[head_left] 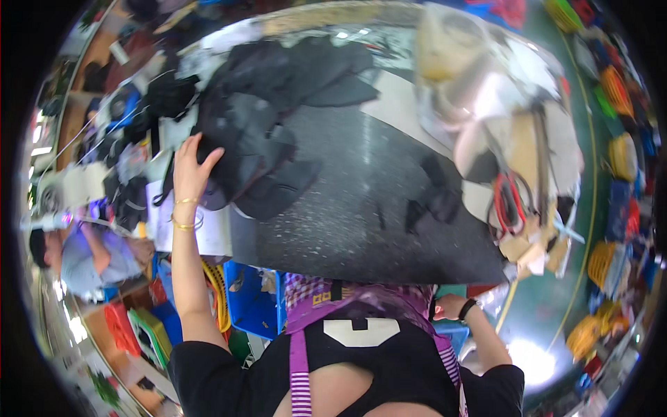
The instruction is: The person applies glue to black shoe components with an applicator, cuts a black strap into segments using scissors, and attaches the cut pieces onto the shoe components by hand.
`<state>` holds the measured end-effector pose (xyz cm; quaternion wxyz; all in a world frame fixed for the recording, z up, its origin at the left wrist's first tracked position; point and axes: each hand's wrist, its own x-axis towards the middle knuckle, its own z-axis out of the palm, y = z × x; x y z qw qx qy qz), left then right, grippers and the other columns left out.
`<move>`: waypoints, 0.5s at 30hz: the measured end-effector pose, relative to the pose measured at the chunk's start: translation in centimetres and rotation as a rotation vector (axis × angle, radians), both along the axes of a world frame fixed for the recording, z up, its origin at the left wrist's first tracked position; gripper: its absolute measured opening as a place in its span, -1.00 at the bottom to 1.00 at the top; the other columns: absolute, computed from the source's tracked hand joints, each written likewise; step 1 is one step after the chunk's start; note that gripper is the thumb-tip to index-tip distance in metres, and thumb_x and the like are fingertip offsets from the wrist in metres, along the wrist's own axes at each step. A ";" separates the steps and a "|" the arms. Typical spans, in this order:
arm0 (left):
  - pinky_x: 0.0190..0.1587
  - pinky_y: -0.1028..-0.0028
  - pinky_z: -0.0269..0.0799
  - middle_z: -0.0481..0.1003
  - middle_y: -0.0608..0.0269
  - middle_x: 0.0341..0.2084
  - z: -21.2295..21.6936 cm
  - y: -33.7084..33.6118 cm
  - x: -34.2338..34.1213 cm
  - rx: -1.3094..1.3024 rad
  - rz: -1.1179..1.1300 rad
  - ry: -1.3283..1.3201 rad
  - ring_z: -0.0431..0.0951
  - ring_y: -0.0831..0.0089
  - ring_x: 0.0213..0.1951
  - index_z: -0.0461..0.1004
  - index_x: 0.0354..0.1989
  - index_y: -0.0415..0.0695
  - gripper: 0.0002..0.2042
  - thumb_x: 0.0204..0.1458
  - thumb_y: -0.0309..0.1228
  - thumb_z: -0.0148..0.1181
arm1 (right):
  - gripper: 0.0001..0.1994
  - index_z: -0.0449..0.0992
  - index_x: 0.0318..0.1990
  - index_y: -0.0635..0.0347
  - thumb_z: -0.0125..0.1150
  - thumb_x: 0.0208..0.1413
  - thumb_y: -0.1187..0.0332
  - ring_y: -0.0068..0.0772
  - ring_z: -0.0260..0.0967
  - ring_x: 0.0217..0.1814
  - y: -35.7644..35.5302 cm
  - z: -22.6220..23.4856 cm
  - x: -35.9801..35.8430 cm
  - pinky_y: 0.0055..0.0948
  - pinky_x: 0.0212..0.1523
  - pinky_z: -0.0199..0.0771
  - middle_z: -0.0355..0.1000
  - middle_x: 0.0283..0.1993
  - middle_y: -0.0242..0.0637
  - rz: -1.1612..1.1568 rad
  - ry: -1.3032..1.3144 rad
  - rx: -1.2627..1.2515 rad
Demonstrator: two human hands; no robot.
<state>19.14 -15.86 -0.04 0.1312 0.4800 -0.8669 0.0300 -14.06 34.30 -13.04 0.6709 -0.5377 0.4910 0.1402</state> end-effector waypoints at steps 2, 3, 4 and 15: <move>0.03 0.32 0.24 0.41 0.04 -0.11 -1.0 0.6 -1.0 0.035 0.034 0.013 0.37 0.10 -0.05 0.38 -0.04 -0.25 -0.49 -0.12 -0.17 0.24 | -0.77 0.51 -0.18 0.16 0.17 0.03 0.29 -0.25 0.45 -0.18 -1.8 6.9 -1.8 -0.36 -0.17 0.42 0.50 -0.24 -0.25 -0.240 -0.263 -0.074; 0.03 0.32 0.24 0.40 0.01 -0.12 -0.7 0.8 -1.5 0.157 0.092 0.094 0.36 0.09 -0.04 0.38 -0.04 -0.25 -0.49 -0.13 -0.19 0.26 | -0.80 0.50 -0.19 0.17 0.17 0.02 0.36 -0.32 0.46 -0.20 -3.9 10.2 -2.3 -0.42 -0.20 0.44 0.50 -0.25 -0.28 -0.330 -0.318 -0.233; 0.02 0.32 0.24 0.40 0.00 -0.13 -1.0 0.9 -2.4 0.140 0.066 0.066 0.36 0.09 -0.04 0.37 -0.03 -0.25 -0.48 -0.13 -0.20 0.27 | -0.85 0.51 -0.26 0.19 0.16 0.00 0.40 -0.30 0.43 -0.27 -6.3 13.1 -3.5 -0.40 -0.26 0.42 0.47 -0.30 -0.25 -0.487 -0.404 -0.296; 0.01 0.31 0.27 0.38 -0.13 -0.06 0.4 0.4 -4.4 0.122 -0.049 -0.021 0.38 0.05 -0.01 0.29 0.08 -0.22 -0.43 -0.09 -0.17 0.22 | -0.82 0.43 -0.31 0.06 0.17 -0.15 0.37 -0.32 0.23 -0.08 -16.9 10.8 -9.0 -0.32 -0.08 0.23 0.31 -0.23 -0.39 -0.183 0.402 -1.360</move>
